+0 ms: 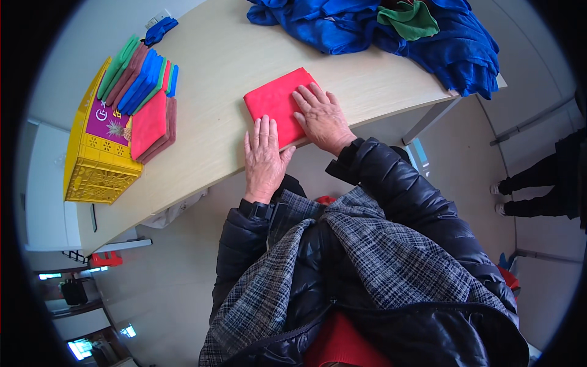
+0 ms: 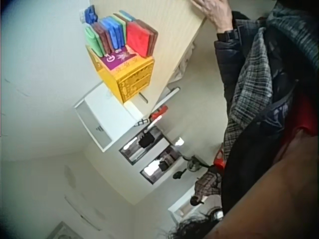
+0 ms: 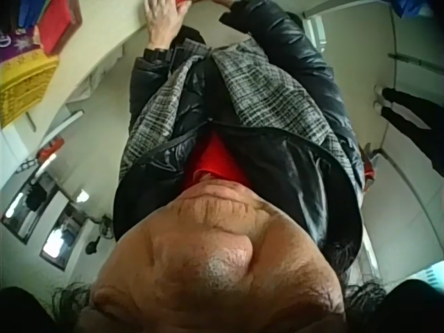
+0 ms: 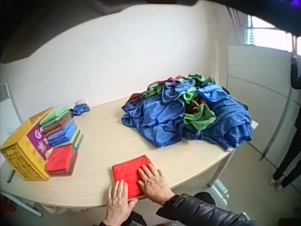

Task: Folding small square cloths and stacking them into bins.

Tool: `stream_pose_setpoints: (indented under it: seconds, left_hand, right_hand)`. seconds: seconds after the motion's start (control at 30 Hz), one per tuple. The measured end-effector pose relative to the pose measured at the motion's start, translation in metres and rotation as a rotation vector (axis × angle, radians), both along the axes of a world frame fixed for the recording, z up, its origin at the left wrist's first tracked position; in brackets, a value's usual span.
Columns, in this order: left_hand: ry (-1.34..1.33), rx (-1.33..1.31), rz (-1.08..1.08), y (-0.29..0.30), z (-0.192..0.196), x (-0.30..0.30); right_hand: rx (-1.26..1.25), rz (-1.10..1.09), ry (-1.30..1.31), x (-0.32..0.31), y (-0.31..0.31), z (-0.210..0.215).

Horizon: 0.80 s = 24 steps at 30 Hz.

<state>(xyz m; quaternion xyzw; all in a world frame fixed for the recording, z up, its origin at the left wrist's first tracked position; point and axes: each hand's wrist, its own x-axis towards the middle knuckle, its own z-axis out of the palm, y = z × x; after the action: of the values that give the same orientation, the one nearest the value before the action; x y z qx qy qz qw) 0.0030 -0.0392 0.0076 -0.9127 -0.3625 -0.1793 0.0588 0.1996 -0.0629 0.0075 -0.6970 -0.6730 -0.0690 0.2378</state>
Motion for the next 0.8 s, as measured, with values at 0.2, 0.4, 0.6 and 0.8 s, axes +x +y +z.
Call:
stream_pose_setpoints:
  seconds: [0.2,0.4,0.6,0.8]
  left_hand:
    - [-0.012,0.005,0.003,-0.003,0.000,-0.004]
    - [-0.028,-0.005,0.006,-0.007,0.001,-0.007]
    - [-0.005,-0.052,0.034,-0.014,0.002,-0.006]
    - [0.032,-0.070,0.071,-0.015,0.005,-0.001]
  right_hand:
    - [-0.001,-0.090,-0.001,0.013,-0.014,0.001]
    - [0.007,-0.121,-0.087,0.013,-0.018,0.013]
    - [0.064,0.071,-0.120,-0.041,-0.009,0.017]
    - [0.061,0.079,-0.032,-0.032,-0.012,0.000]
